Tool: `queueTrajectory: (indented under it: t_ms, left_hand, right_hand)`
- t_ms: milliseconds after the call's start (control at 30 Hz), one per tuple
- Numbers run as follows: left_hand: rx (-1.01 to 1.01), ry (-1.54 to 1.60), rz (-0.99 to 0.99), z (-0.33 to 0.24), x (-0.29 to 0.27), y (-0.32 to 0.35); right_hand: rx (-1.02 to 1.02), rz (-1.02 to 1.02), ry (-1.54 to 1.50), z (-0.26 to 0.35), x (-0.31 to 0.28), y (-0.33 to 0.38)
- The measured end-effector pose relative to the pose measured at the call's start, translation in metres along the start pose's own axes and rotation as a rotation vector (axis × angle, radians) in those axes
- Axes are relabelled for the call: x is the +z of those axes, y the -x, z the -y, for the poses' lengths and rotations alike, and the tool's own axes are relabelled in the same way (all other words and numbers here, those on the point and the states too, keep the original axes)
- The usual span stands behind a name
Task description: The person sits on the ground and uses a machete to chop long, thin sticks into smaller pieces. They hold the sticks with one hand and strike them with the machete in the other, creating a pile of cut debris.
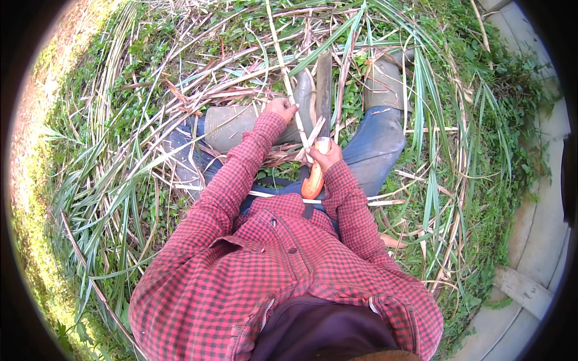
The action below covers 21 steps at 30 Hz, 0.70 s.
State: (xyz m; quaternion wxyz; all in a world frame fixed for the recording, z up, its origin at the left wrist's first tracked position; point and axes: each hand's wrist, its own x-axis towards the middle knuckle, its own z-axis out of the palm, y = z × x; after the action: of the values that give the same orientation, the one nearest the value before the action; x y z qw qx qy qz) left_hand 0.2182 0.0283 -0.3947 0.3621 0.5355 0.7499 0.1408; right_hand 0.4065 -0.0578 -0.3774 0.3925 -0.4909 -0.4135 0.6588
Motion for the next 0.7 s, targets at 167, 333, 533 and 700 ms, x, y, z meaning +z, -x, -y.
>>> queueTrajectory:
  t_ms: [167, 333, 533, 700]
  left_hand:
    - [-0.069, 0.488, 0.138, 0.007, 0.011, -0.008]
    - [-0.027, 0.671, 0.125, 0.016, 0.011, -0.012]
    - [0.008, 1.546, -0.122, 0.009, -0.081, -0.032]
    - [0.122, 0.083, -0.165, 0.015, -0.106, -0.006]
  right_hand:
    - [0.086, 0.034, -0.076, -0.015, -0.005, -0.004]
    - [0.102, 0.036, -0.08, -0.007, -0.001, -0.003]
    - [0.062, 0.049, -0.016, -0.035, -0.014, -0.013]
    - [0.134, 0.059, -0.122, 0.01, 0.005, 0.004]
